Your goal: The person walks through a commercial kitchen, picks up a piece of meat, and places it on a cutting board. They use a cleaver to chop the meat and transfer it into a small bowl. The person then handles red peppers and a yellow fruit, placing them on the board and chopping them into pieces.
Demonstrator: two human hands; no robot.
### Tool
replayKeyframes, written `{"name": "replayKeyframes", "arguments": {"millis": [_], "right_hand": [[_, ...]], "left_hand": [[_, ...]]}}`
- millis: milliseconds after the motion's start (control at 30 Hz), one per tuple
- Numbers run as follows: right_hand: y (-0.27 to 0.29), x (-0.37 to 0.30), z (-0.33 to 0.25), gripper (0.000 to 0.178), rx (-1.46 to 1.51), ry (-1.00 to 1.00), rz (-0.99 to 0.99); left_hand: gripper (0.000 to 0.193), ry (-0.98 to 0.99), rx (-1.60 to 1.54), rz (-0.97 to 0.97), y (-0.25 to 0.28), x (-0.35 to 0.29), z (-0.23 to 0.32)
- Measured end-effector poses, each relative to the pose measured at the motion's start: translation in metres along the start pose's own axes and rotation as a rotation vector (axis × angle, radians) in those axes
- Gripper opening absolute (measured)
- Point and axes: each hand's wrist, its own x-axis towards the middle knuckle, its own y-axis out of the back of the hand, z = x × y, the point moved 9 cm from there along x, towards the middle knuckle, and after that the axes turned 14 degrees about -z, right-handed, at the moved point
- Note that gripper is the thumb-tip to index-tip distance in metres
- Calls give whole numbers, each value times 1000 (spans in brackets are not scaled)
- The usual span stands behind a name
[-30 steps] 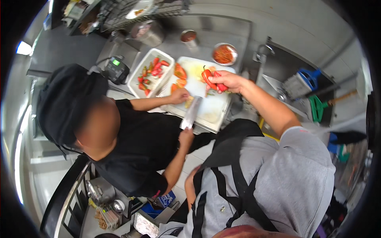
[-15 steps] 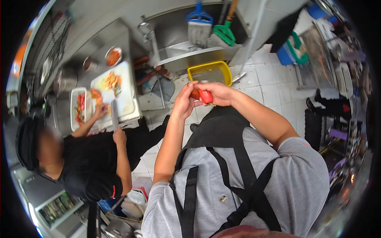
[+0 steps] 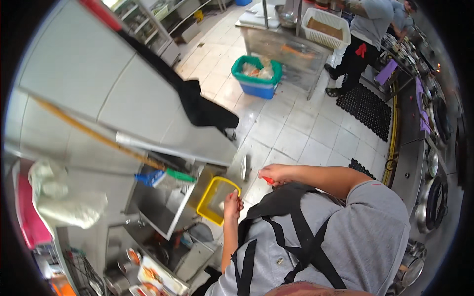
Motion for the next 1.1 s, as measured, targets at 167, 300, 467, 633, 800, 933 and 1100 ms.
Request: {"name": "replayKeyframes", "arguments": {"millis": [167,300,467,633,800,933,1100], "right_hand": [[90,10,-104,53,-403,159,-46],[173,101,-147,46,-612,466,118],[287,153,-102,47,-1261,-25,-127],[436,34,-165,44,-665,63,416],[600,13,-151,49,-440,-173,807],[663,73,-255,48,-625,-141,630],[683,190,-465,54,-1013,188,454]], "left_hand": [[31,-7,125,-217,-33,54,74],[38,90,271,-252,-50,117,131],[33,113,518,-358,-91,249,215],[34,-196,700,-614,-180,368,339],[41,-369,973,-480,-247,478,507],[46,-444,879,-426,-277,508,637],[53,-619,795,-150,-174,603,706]]}}
